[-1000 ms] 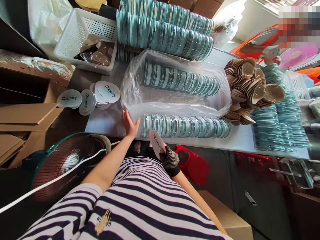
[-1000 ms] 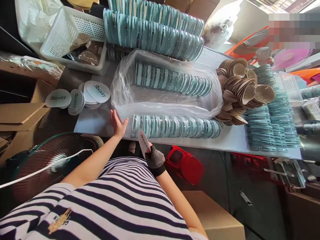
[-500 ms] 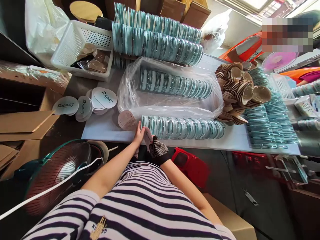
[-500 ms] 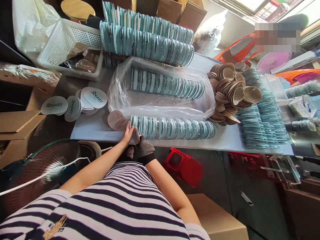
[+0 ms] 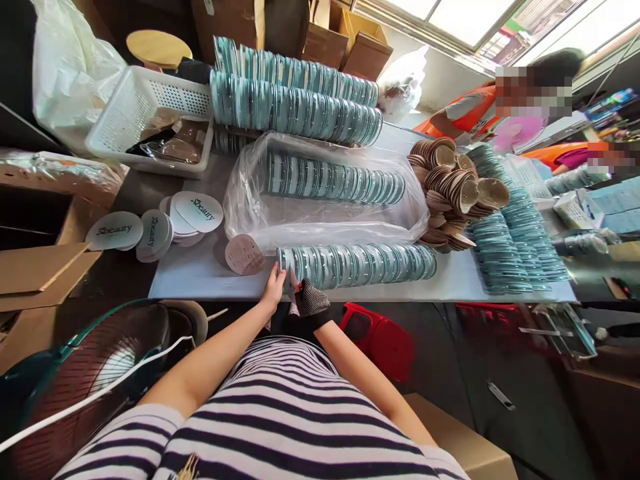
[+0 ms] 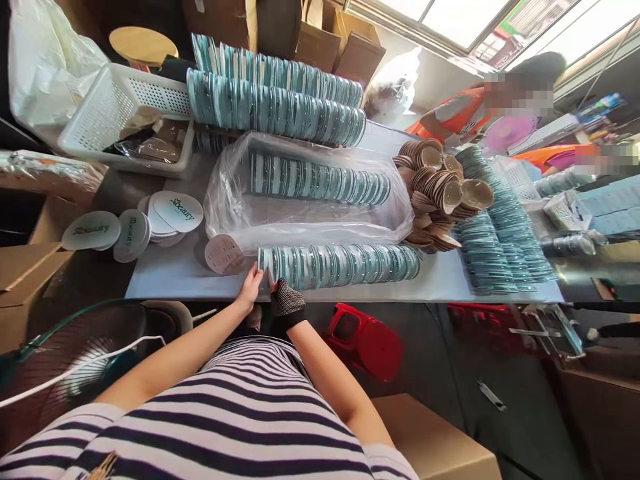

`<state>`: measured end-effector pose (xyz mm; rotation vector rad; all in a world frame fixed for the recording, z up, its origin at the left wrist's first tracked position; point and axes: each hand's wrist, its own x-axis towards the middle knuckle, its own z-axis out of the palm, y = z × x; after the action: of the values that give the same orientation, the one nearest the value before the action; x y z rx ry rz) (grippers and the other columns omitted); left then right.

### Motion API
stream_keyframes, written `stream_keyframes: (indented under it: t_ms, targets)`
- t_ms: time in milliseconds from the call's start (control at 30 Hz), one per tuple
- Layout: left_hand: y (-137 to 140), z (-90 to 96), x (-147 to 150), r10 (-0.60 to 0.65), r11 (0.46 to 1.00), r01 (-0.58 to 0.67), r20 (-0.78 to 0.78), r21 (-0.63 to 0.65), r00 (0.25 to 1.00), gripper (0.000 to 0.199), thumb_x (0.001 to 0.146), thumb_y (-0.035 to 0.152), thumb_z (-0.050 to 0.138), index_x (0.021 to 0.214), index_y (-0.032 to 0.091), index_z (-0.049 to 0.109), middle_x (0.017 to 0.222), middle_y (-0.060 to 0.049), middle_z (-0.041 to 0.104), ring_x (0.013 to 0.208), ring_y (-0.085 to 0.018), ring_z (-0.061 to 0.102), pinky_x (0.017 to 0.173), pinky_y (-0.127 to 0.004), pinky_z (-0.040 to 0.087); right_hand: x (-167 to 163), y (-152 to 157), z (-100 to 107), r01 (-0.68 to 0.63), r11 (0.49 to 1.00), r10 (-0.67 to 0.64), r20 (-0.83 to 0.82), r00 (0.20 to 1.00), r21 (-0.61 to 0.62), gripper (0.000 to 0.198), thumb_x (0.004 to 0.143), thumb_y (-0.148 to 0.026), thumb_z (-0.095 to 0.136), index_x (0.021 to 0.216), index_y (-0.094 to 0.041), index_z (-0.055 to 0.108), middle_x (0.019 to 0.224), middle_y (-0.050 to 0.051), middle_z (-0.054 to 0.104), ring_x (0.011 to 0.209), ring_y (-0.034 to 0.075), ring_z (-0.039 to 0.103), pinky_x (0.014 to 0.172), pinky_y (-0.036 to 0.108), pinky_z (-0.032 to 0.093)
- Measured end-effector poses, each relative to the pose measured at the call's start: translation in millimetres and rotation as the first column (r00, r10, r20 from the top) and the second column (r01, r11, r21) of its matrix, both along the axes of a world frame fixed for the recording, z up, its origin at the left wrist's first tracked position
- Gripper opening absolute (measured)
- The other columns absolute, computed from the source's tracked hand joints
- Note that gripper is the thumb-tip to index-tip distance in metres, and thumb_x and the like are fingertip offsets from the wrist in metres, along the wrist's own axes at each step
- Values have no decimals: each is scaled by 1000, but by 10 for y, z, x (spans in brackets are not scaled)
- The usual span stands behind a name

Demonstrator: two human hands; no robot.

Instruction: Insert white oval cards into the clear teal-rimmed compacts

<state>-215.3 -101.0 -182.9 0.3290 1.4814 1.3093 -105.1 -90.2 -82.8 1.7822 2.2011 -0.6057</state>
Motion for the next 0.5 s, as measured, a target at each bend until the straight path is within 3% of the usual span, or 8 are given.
stream_keyframes:
  t_ms: [167,300,400,500]
  targets:
    - [3,50,15,-2,999,1,16,41,1000,55,92,36,56,144,20,46,156,-9,39,144,-21,34,120,-34,25,-90,72,-130,6,999,-7,-38,999,-31,31,102,-29,33,115,-18,58,106,11,71,92,20,69,71,26,45]
    - [4,108,53,13,997,-12,-9,77,1000,48,93,32,54,139,19,51,153,-9,44,143,-21,37,119,-35,26,-126,101,-305,-52,990,42,-75,996,-132,26,99,-24,39,114,-18,60,104,14,71,96,22,68,81,32,47]
    - [-13,140,73,12,994,-10,-14,112,1000,46,92,36,56,134,19,56,147,-10,52,140,-23,42,118,-38,29,-116,82,-357,28,943,-138,-314,939,-331,19,93,-20,47,105,-18,62,92,11,70,92,21,66,86,33,48]
    - [-57,147,117,4,996,-4,-1,86,1000,46,90,41,59,131,22,59,137,-10,60,133,-25,50,112,-40,38,-103,71,-335,-1,866,-288,-501,816,-500,20,94,-32,47,98,-19,61,72,4,65,71,17,63,73,30,52]
